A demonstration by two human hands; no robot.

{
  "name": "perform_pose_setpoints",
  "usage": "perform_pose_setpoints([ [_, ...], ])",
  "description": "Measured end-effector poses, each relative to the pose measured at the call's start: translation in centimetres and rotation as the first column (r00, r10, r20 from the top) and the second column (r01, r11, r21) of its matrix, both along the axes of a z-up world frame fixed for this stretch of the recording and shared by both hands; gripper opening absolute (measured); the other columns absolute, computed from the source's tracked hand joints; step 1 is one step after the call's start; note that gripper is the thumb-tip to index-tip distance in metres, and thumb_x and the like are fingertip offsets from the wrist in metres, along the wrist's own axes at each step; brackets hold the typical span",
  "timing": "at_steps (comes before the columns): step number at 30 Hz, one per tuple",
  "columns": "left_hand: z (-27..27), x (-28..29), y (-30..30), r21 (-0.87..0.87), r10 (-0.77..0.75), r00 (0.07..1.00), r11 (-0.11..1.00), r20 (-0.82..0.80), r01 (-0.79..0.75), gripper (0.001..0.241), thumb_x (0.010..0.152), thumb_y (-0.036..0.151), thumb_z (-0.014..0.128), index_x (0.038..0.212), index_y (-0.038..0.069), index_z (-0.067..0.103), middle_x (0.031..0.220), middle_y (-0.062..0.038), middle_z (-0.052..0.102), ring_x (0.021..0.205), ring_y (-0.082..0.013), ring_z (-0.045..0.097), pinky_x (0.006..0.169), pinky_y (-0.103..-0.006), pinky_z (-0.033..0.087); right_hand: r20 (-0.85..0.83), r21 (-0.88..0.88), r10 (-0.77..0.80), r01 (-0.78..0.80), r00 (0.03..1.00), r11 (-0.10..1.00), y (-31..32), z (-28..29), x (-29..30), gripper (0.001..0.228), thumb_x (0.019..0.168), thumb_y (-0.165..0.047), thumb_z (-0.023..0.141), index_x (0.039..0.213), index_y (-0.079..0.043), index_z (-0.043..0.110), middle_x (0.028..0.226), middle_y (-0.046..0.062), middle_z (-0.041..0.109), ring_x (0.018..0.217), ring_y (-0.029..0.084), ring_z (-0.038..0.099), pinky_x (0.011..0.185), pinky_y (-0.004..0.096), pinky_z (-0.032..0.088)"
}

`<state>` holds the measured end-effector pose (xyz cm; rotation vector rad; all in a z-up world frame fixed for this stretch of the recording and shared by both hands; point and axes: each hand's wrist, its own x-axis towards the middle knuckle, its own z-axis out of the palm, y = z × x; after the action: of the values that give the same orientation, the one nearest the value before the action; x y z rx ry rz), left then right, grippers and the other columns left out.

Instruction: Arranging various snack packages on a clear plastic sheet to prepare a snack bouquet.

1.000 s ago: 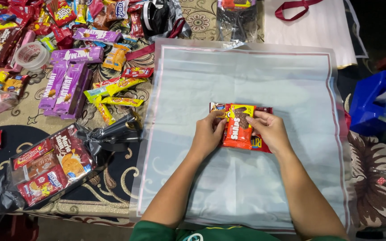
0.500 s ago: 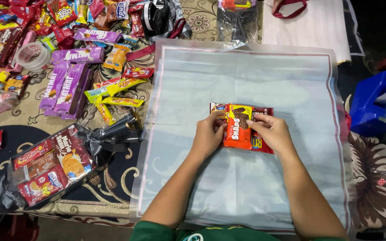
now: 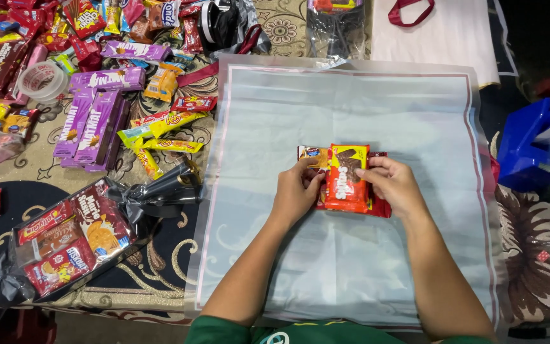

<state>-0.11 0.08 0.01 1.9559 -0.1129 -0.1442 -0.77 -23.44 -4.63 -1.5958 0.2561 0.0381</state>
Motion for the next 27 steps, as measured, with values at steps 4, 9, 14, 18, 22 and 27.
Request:
perform_pose_setpoints([
  [4, 0.1, 0.0, -0.1, 0.005, 0.012, 1.000, 1.000, -0.012, -0.012, 0.032, 0.094, 0.005, 0.069, 0.125, -0.002, 0.067, 0.091, -0.021, 0.075, 0.072, -0.0228, 0.070, 0.069, -0.0311, 0.059, -0.021, 0.005, -0.044, 0.044, 0.999, 0.999, -3.4, 0.6, 0.5, 0.042, 0.088, -0.008, 0.076, 0.122, 0.010, 0.060, 0.084, 0.009, 0.069, 0.041, 0.002, 0.041, 0.035, 0.019, 0.030],
  [9, -0.1, 0.0, 0.0, 0.020, 0.004, 1.000, 1.000, 0.007, -0.004, 0.032, 0.094, 0.006, 0.068, 0.125, -0.002, 0.066, 0.091, -0.021, 0.075, 0.073, -0.0237, 0.070, 0.069, -0.0337, 0.058, -0.074, 0.001, -0.074, 0.075, 0.994, 0.997, -3.3, 4.1, -0.2, 0.041, 0.085, -0.004, 0.075, 0.120, 0.011, 0.059, 0.082, 0.008, 0.065, 0.043, 0.001, 0.037, 0.038, 0.018, 0.027],
  [14, 0.0, 0.1, 0.0, 0.028, -0.002, 1.000, 1.000, -0.007, 0.002, 0.034, 0.094, 0.005, 0.069, 0.126, -0.003, 0.065, 0.092, -0.020, 0.075, 0.074, -0.0232, 0.070, 0.070, -0.0321, 0.059, -0.136, -0.049, -0.046, 0.039, 0.990, 0.998, -3.2, 3.6, -0.1, 0.041, 0.082, -0.005, 0.076, 0.118, 0.009, 0.063, 0.077, 0.009, 0.067, 0.040, 0.007, 0.047, 0.036, 0.019, 0.032],
  [18, 0.4, -0.1, 0.0, 0.026, -0.010, 1.000, 1.000, -0.020, 0.010, 0.036, 0.092, 0.005, 0.071, 0.127, -0.003, 0.065, 0.093, -0.021, 0.076, 0.075, -0.0229, 0.070, 0.070, -0.0317, 0.059, -0.154, -0.166, -0.025, 0.000, 0.988, 0.986, -3.5, 3.9, -0.2, 0.044, 0.083, -0.005, 0.079, 0.120, 0.013, 0.063, 0.076, 0.018, 0.069, 0.041, 0.019, 0.059, 0.036, 0.026, 0.039],
  [22, -0.1, -0.1, -0.1, 0.025, -0.020, 1.000, 0.999, -0.013, 0.020, 0.037, 0.091, 0.005, 0.072, 0.126, -0.002, 0.065, 0.093, -0.020, 0.076, 0.075, -0.0224, 0.070, 0.070, -0.0317, 0.059, -0.154, -0.225, -0.023, -0.013, 0.988, 0.974, -3.3, 5.3, -0.7, 0.044, 0.082, -0.007, 0.080, 0.118, 0.013, 0.064, 0.076, 0.021, 0.068, 0.042, 0.022, 0.060, 0.037, 0.027, 0.040],
  [27, -0.4, -0.3, -0.2, 0.058, -0.090, 0.981, 0.995, 0.171, 0.082, 0.036, 0.086, 0.010, 0.077, 0.120, 0.001, 0.068, 0.090, -0.017, 0.075, 0.079, -0.0288, 0.072, 0.073, -0.0356, 0.060, -0.201, -0.304, -0.026, -0.037, 0.979, 0.952, -2.8, 7.9, -1.4, 0.042, 0.084, -0.014, 0.079, 0.117, 0.011, 0.068, 0.078, 0.023, 0.072, 0.046, 0.023, 0.064, 0.041, 0.026, 0.044],
])
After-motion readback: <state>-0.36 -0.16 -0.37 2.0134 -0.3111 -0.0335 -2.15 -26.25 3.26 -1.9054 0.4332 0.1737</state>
